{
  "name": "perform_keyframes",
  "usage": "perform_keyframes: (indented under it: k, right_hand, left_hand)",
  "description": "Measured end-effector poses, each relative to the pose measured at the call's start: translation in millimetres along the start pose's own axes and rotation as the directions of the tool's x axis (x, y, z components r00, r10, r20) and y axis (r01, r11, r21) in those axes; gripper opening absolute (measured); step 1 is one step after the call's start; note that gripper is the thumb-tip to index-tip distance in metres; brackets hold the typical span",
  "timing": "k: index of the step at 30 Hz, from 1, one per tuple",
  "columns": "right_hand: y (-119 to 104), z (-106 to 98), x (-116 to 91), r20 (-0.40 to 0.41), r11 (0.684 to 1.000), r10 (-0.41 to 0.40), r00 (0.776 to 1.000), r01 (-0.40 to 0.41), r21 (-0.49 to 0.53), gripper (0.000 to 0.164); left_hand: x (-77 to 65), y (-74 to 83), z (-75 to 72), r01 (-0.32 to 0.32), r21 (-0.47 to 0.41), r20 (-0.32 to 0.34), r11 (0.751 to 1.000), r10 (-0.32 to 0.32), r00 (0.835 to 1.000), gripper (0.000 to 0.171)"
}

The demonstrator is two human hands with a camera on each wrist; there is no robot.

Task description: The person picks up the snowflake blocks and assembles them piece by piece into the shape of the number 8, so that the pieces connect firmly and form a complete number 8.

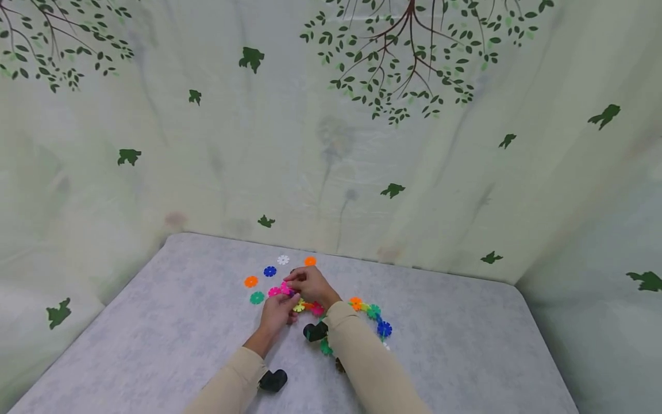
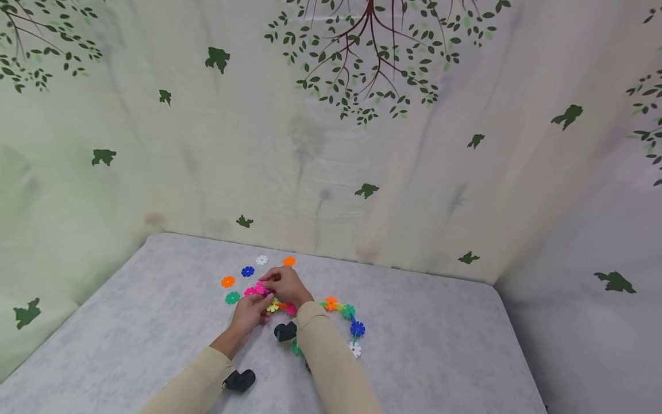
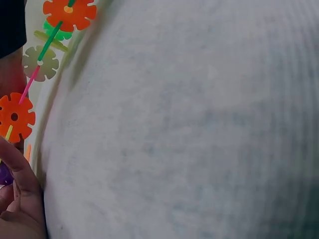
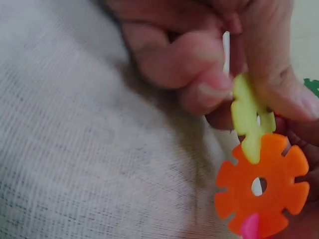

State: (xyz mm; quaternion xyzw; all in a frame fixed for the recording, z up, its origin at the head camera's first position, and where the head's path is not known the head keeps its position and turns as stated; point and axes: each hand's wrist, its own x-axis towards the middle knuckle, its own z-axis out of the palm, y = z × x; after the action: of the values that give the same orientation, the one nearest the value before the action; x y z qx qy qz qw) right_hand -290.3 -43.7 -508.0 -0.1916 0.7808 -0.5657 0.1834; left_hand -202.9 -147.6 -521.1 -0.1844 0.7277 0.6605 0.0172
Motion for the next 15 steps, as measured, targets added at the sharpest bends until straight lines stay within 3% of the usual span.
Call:
perform_keyframes:
  k: [6,15]
  right_hand:
    - [-7,-3,0,0.042,0.998,0.057,0.998,-0.055,-0.038,0.009]
    - [-15,-8,4,0.085,0.991,0.048,0.995,-0.037,-0.13,0.011]
  left_hand:
    - [0.6,-0.2,-0.9,-0.011,-0.021,0.017,1.0,0.012,1.0,0.039]
    - [1.0,-1.2,-4.6,-0.05,-0.059,0.011,0.997,0.05,0.999,0.036]
